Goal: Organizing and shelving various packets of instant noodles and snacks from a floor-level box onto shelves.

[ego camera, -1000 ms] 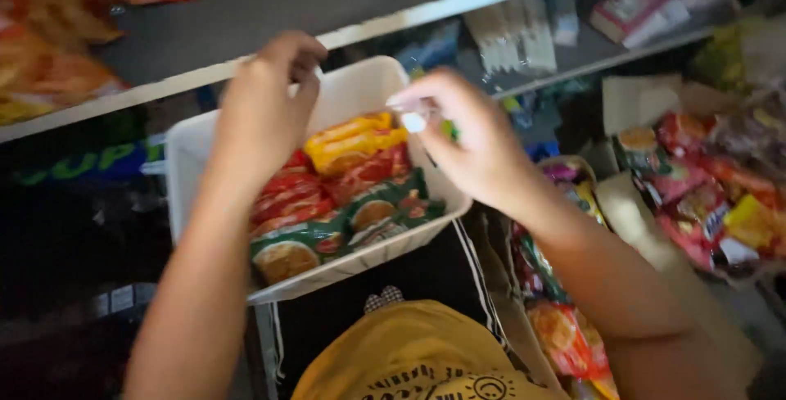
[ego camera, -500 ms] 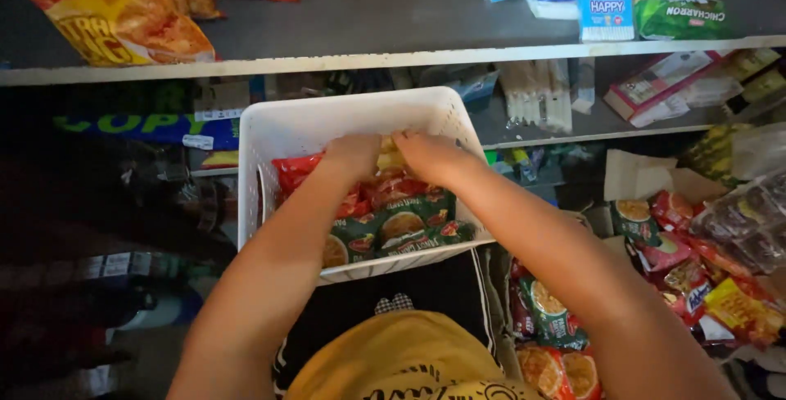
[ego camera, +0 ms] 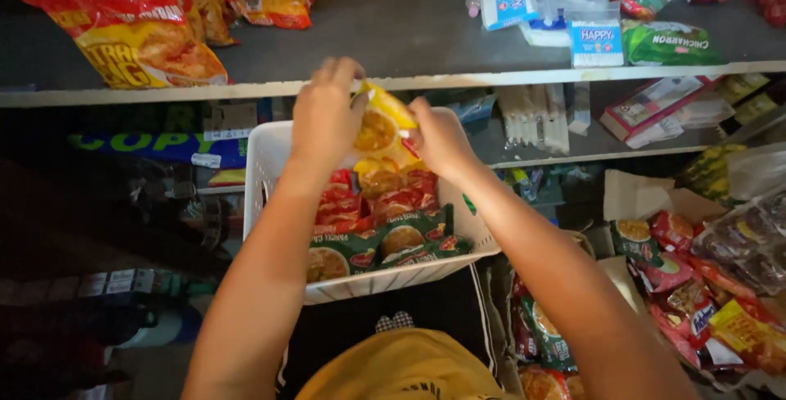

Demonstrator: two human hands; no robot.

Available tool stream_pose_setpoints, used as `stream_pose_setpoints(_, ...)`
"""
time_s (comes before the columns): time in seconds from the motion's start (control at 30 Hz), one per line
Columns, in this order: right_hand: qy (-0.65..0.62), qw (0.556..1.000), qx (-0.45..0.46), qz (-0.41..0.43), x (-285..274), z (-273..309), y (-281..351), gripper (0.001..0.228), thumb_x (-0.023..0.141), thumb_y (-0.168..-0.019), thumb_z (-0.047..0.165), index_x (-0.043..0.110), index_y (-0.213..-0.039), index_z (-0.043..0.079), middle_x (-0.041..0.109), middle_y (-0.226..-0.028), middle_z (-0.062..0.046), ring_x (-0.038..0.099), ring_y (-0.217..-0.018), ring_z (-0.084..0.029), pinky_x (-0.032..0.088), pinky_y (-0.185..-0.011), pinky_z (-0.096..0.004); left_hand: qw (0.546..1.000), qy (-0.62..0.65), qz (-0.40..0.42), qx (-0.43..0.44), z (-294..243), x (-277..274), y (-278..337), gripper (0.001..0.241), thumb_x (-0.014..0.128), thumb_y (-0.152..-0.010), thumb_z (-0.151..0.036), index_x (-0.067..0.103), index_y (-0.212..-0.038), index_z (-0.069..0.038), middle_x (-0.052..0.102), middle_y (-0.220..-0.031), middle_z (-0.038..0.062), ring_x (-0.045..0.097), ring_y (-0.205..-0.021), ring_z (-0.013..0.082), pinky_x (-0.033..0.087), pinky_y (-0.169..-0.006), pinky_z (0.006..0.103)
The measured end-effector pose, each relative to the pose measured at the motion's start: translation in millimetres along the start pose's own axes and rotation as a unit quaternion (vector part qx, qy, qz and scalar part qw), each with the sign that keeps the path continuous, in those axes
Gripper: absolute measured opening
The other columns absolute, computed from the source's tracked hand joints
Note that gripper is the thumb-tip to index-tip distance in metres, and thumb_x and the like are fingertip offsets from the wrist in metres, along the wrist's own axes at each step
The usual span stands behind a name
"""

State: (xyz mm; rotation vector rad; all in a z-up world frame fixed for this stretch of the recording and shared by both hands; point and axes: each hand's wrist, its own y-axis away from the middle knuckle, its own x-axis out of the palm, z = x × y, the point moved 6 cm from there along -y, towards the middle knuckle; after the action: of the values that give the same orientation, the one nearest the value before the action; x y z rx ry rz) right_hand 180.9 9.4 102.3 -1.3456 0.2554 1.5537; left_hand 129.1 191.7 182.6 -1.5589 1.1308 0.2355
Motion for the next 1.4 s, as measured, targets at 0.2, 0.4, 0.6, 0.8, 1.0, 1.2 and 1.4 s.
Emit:
stream_pose_setpoints(0.2, -0.373, 0.92, 0.067, -0.098, -36, -40, -4, 0.024, 0.064, -0.11, 0.006, 0.047, -0.124, 0.001, 0.062, -0.113, -0.014, 0.066, -0.103, -0.019, 0.053, -0.092, -0.038, 0.94, 0.298, -0.135, -0.101, 17, -6, -17, 0.044, 0.071, -0.101, -0.016, 0.048, -0.136, -0.004, 0.054, -0.127, 0.018, 0.064, -0.109, 0.0279, 0.055, -0.095, 0.0396)
stream_pose_setpoints(0.4, -0.65, 0.748, 0.06, -0.12, -122, -9, 58, 0.044, 0.055, -0.109, 0.005, 0.043, -0.152, 0.006, 0.056, -0.146, -0.005, 0.054, -0.139, -0.019, 0.044, -0.12, -0.039, 0.85, 0.49, 0.168, -0.097, -87, 10, -6, 0.05, 0.064, -0.098, -0.006, 0.045, -0.144, -0.003, 0.064, -0.126, 0.018, 0.061, -0.111, 0.0272, 0.053, -0.097, 0.0394)
stream_pose_setpoints(0.6, -0.673, 0.713, 0.189, -0.055, -151, -43, 214, 0.062, 0.058, -0.1, 0.004, 0.037, -0.157, 0.009, 0.052, -0.151, -0.006, 0.05, -0.141, -0.023, 0.043, -0.116, -0.045, 0.831, 0.445, 0.334, -0.02, -205, 10, 52, 0.05, 0.066, -0.097, -0.012, 0.046, -0.141, -0.003, 0.069, -0.124, 0.013, 0.067, -0.118, 0.0214, 0.05, -0.102, 0.0381)
stream_pose_setpoints(0.8, -0.681, 0.59, 0.41, -0.141, -67, -116, 420, 0.052, 0.063, -0.102, 0.009, 0.046, -0.151, 0.002, 0.057, -0.148, -0.012, 0.058, -0.135, -0.026, 0.048, -0.111, -0.044, 0.703, 0.491, 0.506, -0.094, -241, 195, 170, 0.049, 0.07, -0.091, -0.016, 0.046, -0.132, -0.001, 0.068, -0.114, 0.014, 0.067, -0.107, 0.0212, 0.054, -0.092, 0.0381)
stream_pose_setpoints(1.0, -0.701, 0.391, 0.546, -0.239, 13, -86, 532, 0.05, 0.063, -0.094, 0.011, 0.051, -0.142, 0.017, 0.064, -0.137, -0.004, 0.065, -0.122, -0.022, 0.059, -0.096, -0.044, 0.557, 0.418, 0.662, -0.279, -216, 357, 359, 0.054, 0.069, -0.086, -0.013, 0.047, -0.135, -0.004, 0.066, -0.113, 0.01, 0.065, -0.092, 0.0195, 0.056, -0.08, 0.0373)
stream_pose_setpoints(1.2, -0.689, 0.372, 0.533, -0.321, 48, -93, 639, 0.045, 0.062, -0.098, 0.016, 0.051, -0.142, 0.015, 0.064, -0.136, -0.007, 0.064, -0.117, -0.024, 0.056, -0.095, -0.046, 0.47, 0.537, 0.667, -0.215, -260, 395, 422, 0.062, 0.062, -0.092, -0.002, 0.039, -0.149, -0.006, 0.062, -0.13, 0.011, 0.062, -0.115, 0.0163, 0.053, -0.098, 0.0323)
stream_pose_setpoints(1.4, -0.587, 0.227, 0.533, -0.565, 56, -109, 753, 0.036, 0.057, -0.1, 0.022, 0.052, -0.134, 0.01, 0.067, -0.136, -0.008, 0.063, -0.128, -0.022, 0.051, -0.108, -0.037, 0.519, 0.517, 0.671, -0.116, -324, 352, 357, 0.06, 0.062, -0.094, -0.002, 0.041, -0.15, -0.008, 0.063, -0.131, 0.014, 0.064, -0.113, 0.0217, 0.054, -0.095, 0.034)
